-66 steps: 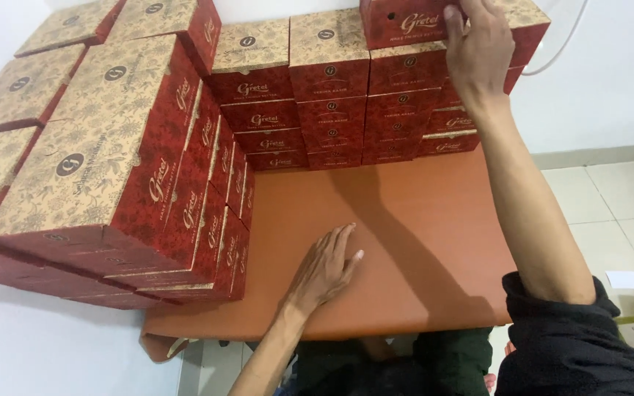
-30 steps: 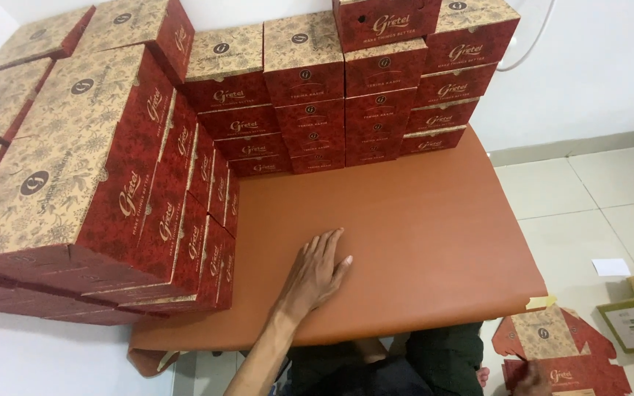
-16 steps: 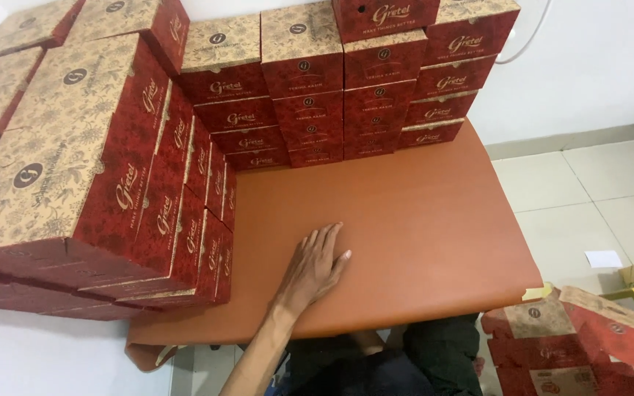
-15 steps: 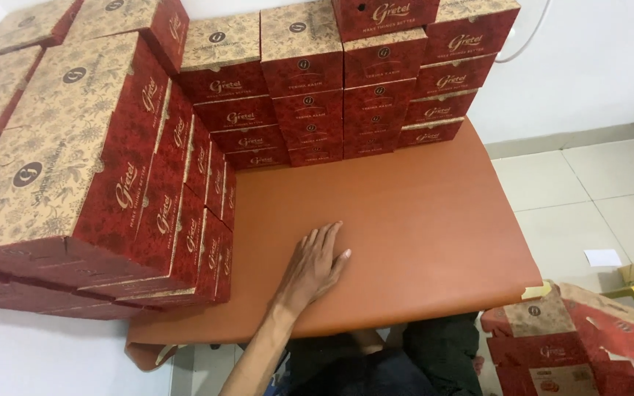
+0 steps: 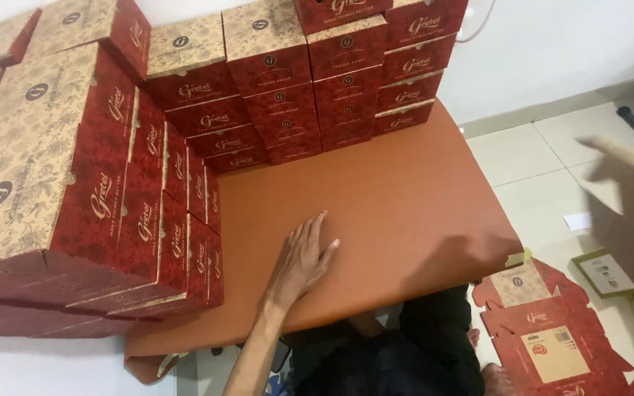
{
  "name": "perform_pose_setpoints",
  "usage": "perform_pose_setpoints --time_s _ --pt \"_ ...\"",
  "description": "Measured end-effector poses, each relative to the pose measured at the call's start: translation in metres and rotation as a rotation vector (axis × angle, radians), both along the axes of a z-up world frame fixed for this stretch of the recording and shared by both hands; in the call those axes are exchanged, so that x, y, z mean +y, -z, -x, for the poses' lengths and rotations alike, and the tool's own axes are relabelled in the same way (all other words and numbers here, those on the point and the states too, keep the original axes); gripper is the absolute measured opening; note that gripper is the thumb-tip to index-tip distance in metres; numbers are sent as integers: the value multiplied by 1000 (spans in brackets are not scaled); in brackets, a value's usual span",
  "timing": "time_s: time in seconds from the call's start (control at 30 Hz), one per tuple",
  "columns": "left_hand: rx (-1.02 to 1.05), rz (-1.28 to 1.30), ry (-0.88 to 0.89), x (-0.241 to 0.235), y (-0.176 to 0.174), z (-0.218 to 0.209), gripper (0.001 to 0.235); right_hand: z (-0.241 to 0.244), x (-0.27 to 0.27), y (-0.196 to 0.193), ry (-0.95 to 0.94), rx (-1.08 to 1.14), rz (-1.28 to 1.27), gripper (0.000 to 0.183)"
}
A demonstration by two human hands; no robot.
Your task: Folding flat cardboard templates into small rectangular boxes and stacking them.
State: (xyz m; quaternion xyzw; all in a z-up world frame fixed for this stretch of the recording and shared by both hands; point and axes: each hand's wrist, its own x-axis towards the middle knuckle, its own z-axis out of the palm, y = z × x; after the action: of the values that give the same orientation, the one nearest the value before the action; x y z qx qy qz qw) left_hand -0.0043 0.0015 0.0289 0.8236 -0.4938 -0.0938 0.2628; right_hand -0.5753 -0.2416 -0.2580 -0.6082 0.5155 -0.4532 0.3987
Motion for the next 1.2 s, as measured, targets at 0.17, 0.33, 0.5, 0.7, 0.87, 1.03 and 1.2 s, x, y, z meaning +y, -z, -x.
perform_pose_setpoints --time_s 0.17,0.33,0.5,0.7,0.87,1.03,1.2 --pt "265 165 60 6 -14 24 65 -84 -47 -76 -42 -133 -60 60" --pt "693 219 279 5 6 66 85 -200 -44 -199 -95 -256 -123 64" --pt "1402 641 -98 9 41 98 52 -283 0 -279 -131 -366 -196 68" --pt "1308 879 -356 23 54 54 52 -286 73 -211 -140 -692 -336 22" --pt "728 425 -399 24 -11 -22 59 -249 67 -151 -820 262 -527 32" --pt "128 273 -40 7 -89 -56 48 -266 65 -264 -1331 879 -481 33" --pt "-478 254 102 -13 -160 -30 26 -318 46 -296 -836 187 121 83"
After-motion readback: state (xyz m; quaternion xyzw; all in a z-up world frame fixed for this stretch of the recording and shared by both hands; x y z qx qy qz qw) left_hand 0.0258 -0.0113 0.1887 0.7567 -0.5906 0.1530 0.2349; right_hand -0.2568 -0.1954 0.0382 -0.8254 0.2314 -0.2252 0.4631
